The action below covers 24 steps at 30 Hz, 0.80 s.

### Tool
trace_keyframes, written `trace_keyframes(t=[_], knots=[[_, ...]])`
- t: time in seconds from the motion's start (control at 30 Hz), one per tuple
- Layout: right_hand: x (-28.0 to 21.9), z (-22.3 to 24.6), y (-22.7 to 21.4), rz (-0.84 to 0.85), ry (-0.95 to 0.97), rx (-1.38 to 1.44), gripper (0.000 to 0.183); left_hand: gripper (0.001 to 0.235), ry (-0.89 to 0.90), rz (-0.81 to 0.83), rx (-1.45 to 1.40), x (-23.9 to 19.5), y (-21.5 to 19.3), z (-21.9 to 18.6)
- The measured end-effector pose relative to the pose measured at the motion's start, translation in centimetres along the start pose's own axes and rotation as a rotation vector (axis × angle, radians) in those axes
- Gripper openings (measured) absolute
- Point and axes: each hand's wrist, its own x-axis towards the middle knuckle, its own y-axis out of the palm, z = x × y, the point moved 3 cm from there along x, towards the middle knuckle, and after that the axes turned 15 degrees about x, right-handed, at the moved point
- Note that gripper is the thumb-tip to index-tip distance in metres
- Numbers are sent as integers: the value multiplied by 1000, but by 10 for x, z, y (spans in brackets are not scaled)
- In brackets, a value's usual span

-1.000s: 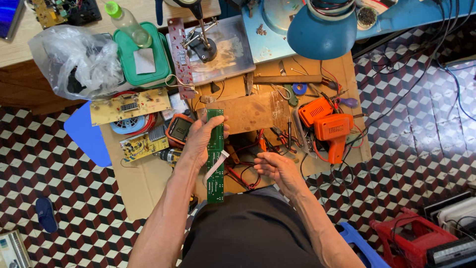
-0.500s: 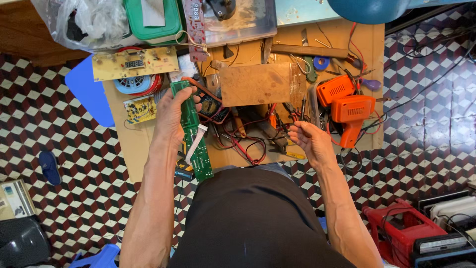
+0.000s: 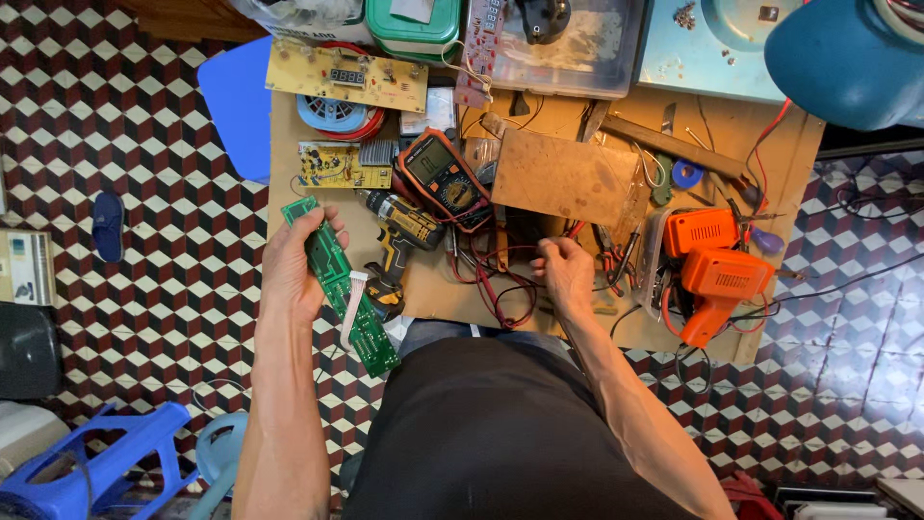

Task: The person tests several circuit boards using a multimeter and probes, checking continuity and voltage on different points. They handle multiple boards, flip them over, and use a magnifying glass to inspect components before placing them back on the workbench.

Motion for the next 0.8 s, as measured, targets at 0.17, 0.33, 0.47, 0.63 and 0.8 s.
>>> trace_keyframes(t=[0.17,0.33,0.47,0.63,0.8], knots=[[32,-4,-52,-312,-208,5,22,21,-44,-64,-102,-15,-19,25],[82,-24,-74,-218,-97,-49,25,19,-89,-21,-159,-21,-13,41],[123,-30,-76,-102,-142,-533,20,19,-100,-10,-155,-24,-1,43],[132,-35,-69,-51,-185,-599,19,20,-92,86,-137,-30,16,45],[92,-16,-69,-94,-54,-49,11,21,-127,61,-83,-29,22,50]])
